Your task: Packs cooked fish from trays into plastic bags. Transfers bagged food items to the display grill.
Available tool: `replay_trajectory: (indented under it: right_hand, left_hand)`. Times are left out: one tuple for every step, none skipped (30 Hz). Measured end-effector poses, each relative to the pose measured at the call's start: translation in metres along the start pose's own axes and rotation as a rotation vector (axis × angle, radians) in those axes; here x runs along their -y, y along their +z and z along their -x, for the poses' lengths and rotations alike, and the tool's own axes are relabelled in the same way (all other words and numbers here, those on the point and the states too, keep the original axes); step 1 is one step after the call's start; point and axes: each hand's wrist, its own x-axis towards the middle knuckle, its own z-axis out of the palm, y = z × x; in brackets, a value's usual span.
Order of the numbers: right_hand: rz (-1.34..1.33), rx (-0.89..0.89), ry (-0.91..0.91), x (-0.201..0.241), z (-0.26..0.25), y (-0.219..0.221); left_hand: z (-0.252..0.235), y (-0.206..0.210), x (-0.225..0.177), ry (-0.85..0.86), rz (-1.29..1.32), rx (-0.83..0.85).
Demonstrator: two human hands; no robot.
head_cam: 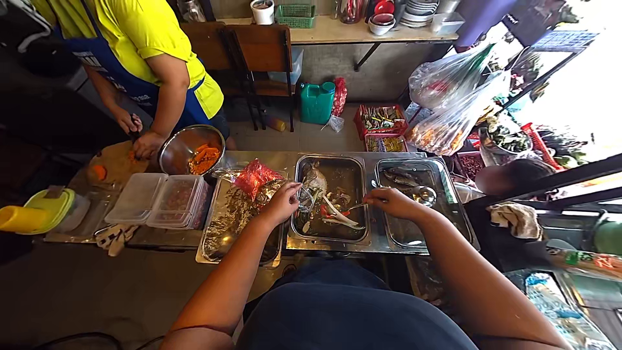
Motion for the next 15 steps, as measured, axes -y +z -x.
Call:
replay_trajectory:
  right_hand:
    - [0.007,0.013,-0.015,0.004,-0.004,-0.005]
    - [0.014,0.028,-0.034,0.007,-0.010,-0.009]
    - [0.020,0.044,-0.053,0.009,-0.017,-0.011]
    - [0.032,0.059,-0.076,0.011,-0.024,-0.013]
    - [0.044,0.075,-0.093,0.014,-0.030,-0.015]
    - [0.057,0.091,-0.105,0.017,-0.037,-0.015]
    - [0.062,0.114,-0.110,0.019,-0.045,-0.015]
    - [0.066,0.136,-0.111,0.021,-0.052,-0.014]
    - [0.069,0.157,-0.111,0.023,-0.060,-0.013]
    - [0.076,0.171,-0.110,0.024,-0.067,-0.012]
    - [0.083,0.178,-0.107,0.026,-0.073,-0.011]
    - [0.088,0.181,-0.103,0.027,-0.079,-0.010]
    - [0.095,0.178,-0.099,0.029,-0.084,-0.010]
    - [0.106,0.174,-0.085,0.030,-0.088,-0.011]
    - [0.122,0.165,-0.069,0.032,-0.091,-0.012]
  left_hand:
    - [-0.002,-0.001,-0.001,0.000,0.000,0.024]
    - [-0.004,-0.001,-0.001,0.001,0.002,0.042]
    - [-0.005,-0.002,-0.001,0.003,0.007,0.059]
    - [-0.005,-0.003,-0.001,0.004,0.011,0.074]
    - [-0.005,-0.005,-0.002,0.003,0.014,0.090]
    - [-0.005,-0.006,-0.003,0.003,0.011,0.101]
    - [-0.005,-0.007,-0.003,0.007,0.003,0.111]
    - [-0.005,-0.008,-0.003,0.017,-0.005,0.118]
    - [-0.004,-0.008,-0.003,0.034,-0.011,0.124]
    - [-0.003,-0.009,-0.003,0.055,-0.017,0.131]
    - [-0.003,-0.011,-0.003,0.069,-0.026,0.141]
    - [-0.002,-0.011,-0.003,0.078,-0.034,0.144]
    - [-0.001,-0.012,-0.003,0.081,-0.040,0.143]
    - [-0.001,-0.012,-0.002,0.078,-0.047,0.136]
    - [0.000,-0.012,-0.002,0.076,-0.056,0.127]
